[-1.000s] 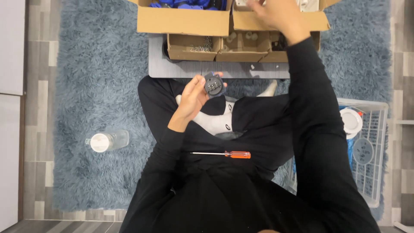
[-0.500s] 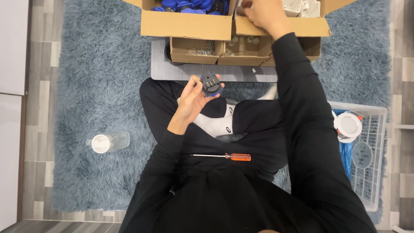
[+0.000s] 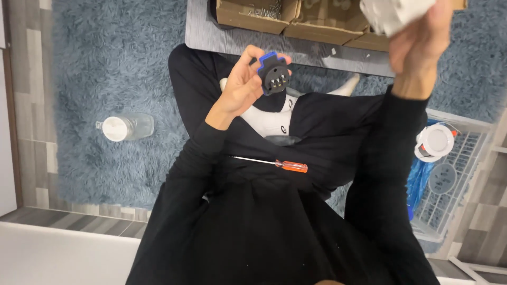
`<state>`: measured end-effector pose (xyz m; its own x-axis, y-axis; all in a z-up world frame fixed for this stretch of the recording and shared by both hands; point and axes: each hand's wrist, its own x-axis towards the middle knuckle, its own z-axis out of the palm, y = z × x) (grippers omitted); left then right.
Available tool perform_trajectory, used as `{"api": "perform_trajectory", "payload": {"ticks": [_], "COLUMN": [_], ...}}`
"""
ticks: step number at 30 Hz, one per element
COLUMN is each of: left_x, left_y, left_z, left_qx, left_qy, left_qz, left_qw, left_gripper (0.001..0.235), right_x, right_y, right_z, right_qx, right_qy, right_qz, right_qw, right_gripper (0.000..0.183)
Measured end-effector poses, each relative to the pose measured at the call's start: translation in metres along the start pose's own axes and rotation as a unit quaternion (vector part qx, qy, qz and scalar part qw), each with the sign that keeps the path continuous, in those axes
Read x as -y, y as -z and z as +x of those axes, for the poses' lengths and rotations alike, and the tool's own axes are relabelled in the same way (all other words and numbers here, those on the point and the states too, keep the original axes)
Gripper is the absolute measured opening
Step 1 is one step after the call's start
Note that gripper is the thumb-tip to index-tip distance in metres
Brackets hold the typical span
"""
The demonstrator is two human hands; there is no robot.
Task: Assembling electrical box components by hand and using a screwdriver
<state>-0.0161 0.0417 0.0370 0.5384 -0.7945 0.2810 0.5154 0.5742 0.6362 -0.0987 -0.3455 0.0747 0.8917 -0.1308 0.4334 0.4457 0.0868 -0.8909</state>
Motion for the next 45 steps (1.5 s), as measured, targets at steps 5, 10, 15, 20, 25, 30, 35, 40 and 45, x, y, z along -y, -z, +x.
{"api": "perform_trajectory", "payload": {"ticks": [5, 10, 15, 20, 25, 30, 35, 40, 45], "left_x": [0.008, 0.011, -0.006, -0.035, -0.029, -0.017, -0.013, 0.0, -0.014], "left_y": [0.003, 0.005, -0.016, -0.055, -0.069, -0.07, -0.071, -0.055, -0.074], "left_z": [0.001, -0.001, 0.005, 0.017, 0.03, 0.035, 0.036, 0.038, 0.043], "left_qx": [0.001, -0.009, -0.015, -0.031, 0.038, 0.074, 0.064, 0.067, 0.049], "left_qy": [0.012, 0.012, -0.045, -0.077, -0.106, -0.113, -0.099, -0.164, -0.194], "left_qz": [-0.025, -0.058, 0.066, 0.359, 0.579, 0.619, 0.608, 0.601, 0.629], "left_qw": [1.0, 0.998, 0.997, 0.93, 0.807, 0.774, 0.785, 0.779, 0.751], "left_gripper": [0.048, 0.052, 0.043, 0.052, 0.039, 0.04, 0.045, 0.042, 0.044], "right_x": [0.002, 0.011, 0.024, 0.015, 0.017, 0.019, 0.021, 0.014, 0.011], "right_y": [-0.038, -0.081, -0.117, -0.138, -0.147, -0.144, -0.145, -0.143, -0.148], "right_z": [-0.034, -0.04, -0.043, -0.066, -0.077, -0.079, -0.079, -0.081, -0.077], "right_qx": [-0.134, -0.058, 0.018, 0.028, 0.038, 0.033, 0.025, 0.007, 0.006], "right_qy": [-0.121, -0.089, -0.089, -0.103, -0.093, -0.092, -0.094, -0.075, -0.058], "right_qz": [0.015, -0.05, -0.143, -0.24, -0.353, -0.318, -0.307, -0.289, -0.283], "right_qw": [0.984, 0.993, 0.986, 0.965, 0.93, 0.943, 0.947, 0.954, 0.957], "right_gripper": [0.075, 0.056, 0.088, 0.086, 0.086, 0.086, 0.086, 0.084, 0.08]}}
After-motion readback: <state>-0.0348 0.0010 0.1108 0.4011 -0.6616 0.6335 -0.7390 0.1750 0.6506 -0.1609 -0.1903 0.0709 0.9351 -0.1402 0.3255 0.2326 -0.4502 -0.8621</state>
